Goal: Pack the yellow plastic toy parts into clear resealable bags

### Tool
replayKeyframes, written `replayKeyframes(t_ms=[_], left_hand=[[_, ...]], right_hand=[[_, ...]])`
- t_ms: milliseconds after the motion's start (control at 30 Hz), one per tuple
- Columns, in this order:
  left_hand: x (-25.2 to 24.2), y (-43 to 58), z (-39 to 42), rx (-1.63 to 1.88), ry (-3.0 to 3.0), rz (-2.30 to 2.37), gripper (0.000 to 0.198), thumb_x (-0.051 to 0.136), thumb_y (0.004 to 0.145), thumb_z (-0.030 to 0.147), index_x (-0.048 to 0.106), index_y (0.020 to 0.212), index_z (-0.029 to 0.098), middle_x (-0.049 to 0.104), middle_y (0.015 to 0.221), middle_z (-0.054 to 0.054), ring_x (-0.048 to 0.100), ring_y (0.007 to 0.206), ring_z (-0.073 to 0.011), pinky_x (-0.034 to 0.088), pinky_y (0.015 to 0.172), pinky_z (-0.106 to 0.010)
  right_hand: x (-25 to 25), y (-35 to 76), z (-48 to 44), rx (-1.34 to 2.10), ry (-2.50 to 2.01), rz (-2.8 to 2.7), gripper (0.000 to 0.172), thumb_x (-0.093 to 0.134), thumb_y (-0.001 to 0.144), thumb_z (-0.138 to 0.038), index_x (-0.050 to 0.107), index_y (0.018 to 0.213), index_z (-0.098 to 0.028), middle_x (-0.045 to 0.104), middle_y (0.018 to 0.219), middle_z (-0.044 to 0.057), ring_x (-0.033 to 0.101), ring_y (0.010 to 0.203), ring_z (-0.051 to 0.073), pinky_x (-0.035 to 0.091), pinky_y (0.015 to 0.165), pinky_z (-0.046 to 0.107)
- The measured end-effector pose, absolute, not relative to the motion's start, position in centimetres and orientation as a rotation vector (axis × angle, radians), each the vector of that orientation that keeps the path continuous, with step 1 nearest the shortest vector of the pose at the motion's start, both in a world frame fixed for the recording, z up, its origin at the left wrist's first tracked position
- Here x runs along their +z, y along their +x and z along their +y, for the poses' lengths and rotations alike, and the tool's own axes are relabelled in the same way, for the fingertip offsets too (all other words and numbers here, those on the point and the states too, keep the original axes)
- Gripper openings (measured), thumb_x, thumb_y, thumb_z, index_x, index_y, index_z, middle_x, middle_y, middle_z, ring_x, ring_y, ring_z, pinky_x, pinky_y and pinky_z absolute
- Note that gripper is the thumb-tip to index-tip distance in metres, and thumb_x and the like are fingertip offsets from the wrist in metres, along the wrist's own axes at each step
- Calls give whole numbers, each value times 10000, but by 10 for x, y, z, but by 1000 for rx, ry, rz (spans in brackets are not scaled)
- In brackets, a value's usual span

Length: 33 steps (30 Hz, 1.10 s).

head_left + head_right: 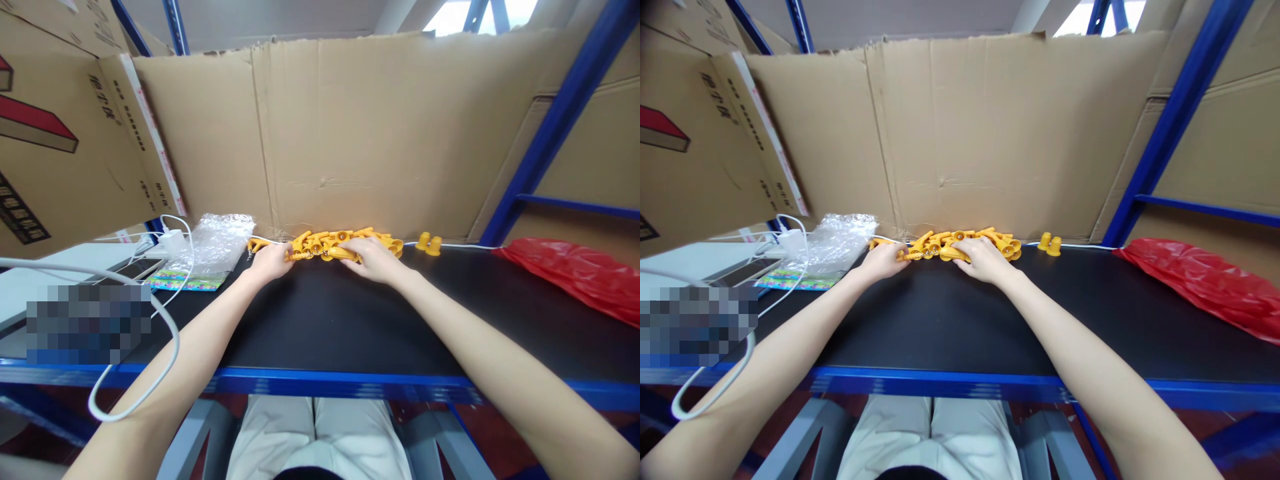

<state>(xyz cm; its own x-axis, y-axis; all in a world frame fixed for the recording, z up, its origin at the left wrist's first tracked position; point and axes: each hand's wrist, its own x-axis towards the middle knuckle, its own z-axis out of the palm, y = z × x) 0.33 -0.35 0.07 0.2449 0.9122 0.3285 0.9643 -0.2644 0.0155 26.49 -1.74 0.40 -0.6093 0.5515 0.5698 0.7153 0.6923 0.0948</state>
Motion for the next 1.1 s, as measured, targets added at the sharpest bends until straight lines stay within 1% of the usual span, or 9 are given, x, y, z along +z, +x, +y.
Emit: replayKeyframes(t_ms=[200, 333, 433, 533, 600, 800, 900, 1100], left_hand=[[4, 9, -10, -418, -2331, -1770, 237, 524, 774, 339, 606, 964, 223, 680, 918, -67, 623, 911, -250, 457, 738, -297], [7, 16, -16, -454, -2362, -1782, 272, 520, 774, 369, 610, 987, 225, 676, 905, -56, 627, 871, -229, 453, 736, -288], [6, 20, -18, -552, -2489, -1717, 300, 529, 760, 372, 615, 1003, 219, 668, 884, -44, 622, 817, -202, 446, 715, -270], [3, 21, -16, -686, -2610, -1663, 335, 560, 733, 374, 626, 1013, 204, 655, 835, -39, 602, 743, -179, 432, 671, -259], [1, 20, -13, -781, -2656, -1688, 344, 573, 723, 381, 635, 1007, 197, 640, 767, -28, 579, 676, -161, 418, 629, -254], [-1, 21, -11, -1069, -2652, -1806, 332, 608, 689, 360, 635, 976, 195, 588, 613, 20, 509, 541, -115, 373, 549, -231], [-1, 21, -12, -1121, -2674, -1751, 311, 597, 694, 354, 628, 957, 192, 582, 583, 28, 487, 520, -108, 358, 539, -227], [-6, 20, -7, -1089, -2715, -1697, 280, 591, 693, 375, 635, 894, 184, 572, 574, 27, 467, 511, -101, 329, 524, -219]], right_hand=[[3, 264, -18, -423, -944, -2392, 270, 504, 848, -305, 599, 1080, -204, 664, 1045, 74, 602, 960, 241, 416, 831, 390], [2, 259, -22, -382, -912, -2392, 291, 504, 851, -293, 597, 1111, -201, 655, 1074, 86, 589, 1000, 245, 411, 877, 406], [2, 258, -22, -353, -902, -2396, 307, 502, 851, -272, 594, 1135, -201, 640, 1096, 97, 577, 1024, 250, 419, 893, 423], [1, 260, -20, -364, -917, -2374, 331, 479, 864, -264, 579, 1169, -182, 618, 1110, 112, 572, 1016, 251, 430, 894, 424], [0, 262, -18, -367, -918, -2367, 344, 468, 870, -258, 568, 1189, -174, 609, 1102, 115, 575, 990, 247, 441, 886, 419], [0, 263, -17, -329, -883, -2393, 326, 446, 885, -261, 573, 1183, -221, 600, 1063, 102, 579, 958, 243, 465, 846, 429], [0, 263, -17, -306, -876, -2375, 339, 459, 877, -246, 563, 1198, -216, 595, 1076, 104, 579, 956, 237, 464, 855, 427], [-3, 264, -15, -262, -882, -2365, 340, 476, 870, -231, 559, 1199, -218, 591, 1102, 99, 567, 998, 234, 452, 885, 435]])
